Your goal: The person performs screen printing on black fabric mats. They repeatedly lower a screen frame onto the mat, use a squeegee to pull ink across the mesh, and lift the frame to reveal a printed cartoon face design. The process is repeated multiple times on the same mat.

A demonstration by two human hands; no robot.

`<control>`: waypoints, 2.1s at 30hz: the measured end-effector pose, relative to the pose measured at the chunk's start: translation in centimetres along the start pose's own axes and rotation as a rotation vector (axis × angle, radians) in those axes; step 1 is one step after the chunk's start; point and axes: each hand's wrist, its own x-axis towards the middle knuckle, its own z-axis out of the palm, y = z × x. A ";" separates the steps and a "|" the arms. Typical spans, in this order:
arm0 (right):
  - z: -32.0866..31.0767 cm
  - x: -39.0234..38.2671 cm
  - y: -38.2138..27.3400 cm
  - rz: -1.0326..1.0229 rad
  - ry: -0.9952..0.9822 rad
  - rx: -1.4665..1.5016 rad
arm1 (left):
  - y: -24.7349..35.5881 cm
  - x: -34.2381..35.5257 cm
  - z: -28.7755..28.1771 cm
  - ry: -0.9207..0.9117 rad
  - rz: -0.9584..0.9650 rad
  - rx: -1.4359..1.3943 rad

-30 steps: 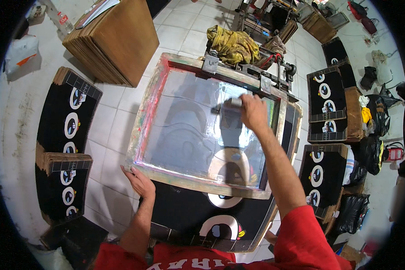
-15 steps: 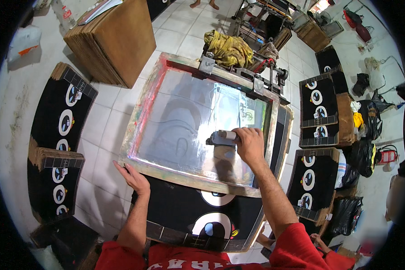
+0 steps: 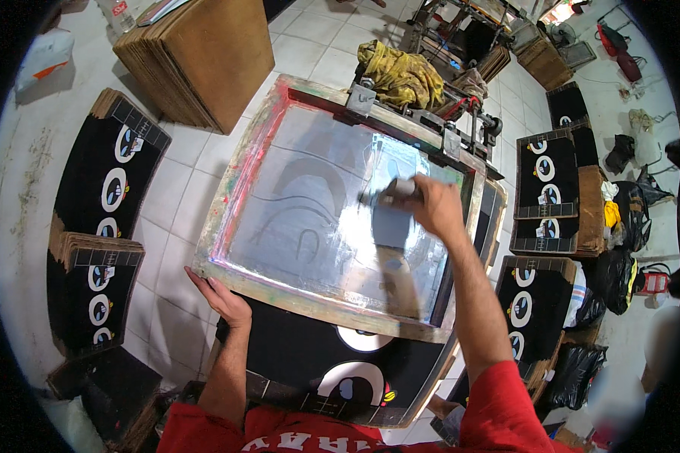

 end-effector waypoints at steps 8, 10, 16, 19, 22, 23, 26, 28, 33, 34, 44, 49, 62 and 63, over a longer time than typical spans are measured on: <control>-2.1 14.0 4.6 -0.010 -0.006 0.016 | 0.0 0.2 0.0 0.005 -0.015 0.022; -1.7 12.7 4.4 0.021 -0.042 0.037 | 0.2 0.2 0.1 0.009 -0.019 0.029; 2.8 -2.8 -1.8 0.139 0.526 0.315 | 0.7 -0.1 0.2 0.038 -0.033 0.024; 4.6 -11.4 -5.8 0.090 0.760 0.393 | 0.8 -0.1 -0.2 0.035 -0.039 0.023; 4.4 -18.5 -9.6 0.140 0.786 0.367 | 2.0 0.3 -1.0 0.034 -0.071 -0.084; 3.9 -20.2 -10.7 0.140 0.786 0.378 | 2.9 0.8 -1.3 0.046 -0.049 -0.133; 0.5 -22.5 -12.7 0.071 0.893 0.360 | 7.8 2.6 -2.9 0.059 -0.081 -0.282; -3.3 -21.7 -12.9 -0.027 1.006 0.324 | 12.0 5.2 -3.3 0.042 0.069 -0.419; -16.1 -16.0 -10.9 -0.024 1.200 0.091 | 14.6 11.1 -4.6 -0.134 0.284 -0.370; -18.1 -15.0 -10.8 0.020 1.197 0.092 | 12.0 12.3 -4.9 -0.167 0.270 -0.283; -30.4 -7.9 -8.4 0.282 1.071 -0.003 | -29.8 -10.7 -28.0 -1.012 -0.144 0.677; -32.4 -6.1 -8.4 0.385 1.016 -0.030 | -29.8 -20.0 -35.0 -1.063 -0.379 0.558; -34.3 -4.6 -6.2 0.386 1.058 -0.098 | -24.0 -17.4 -31.7 -0.486 0.001 0.768; -34.5 -4.5 -5.9 0.377 1.080 -0.118 | -22.6 -14.7 -30.6 -0.445 -0.002 0.791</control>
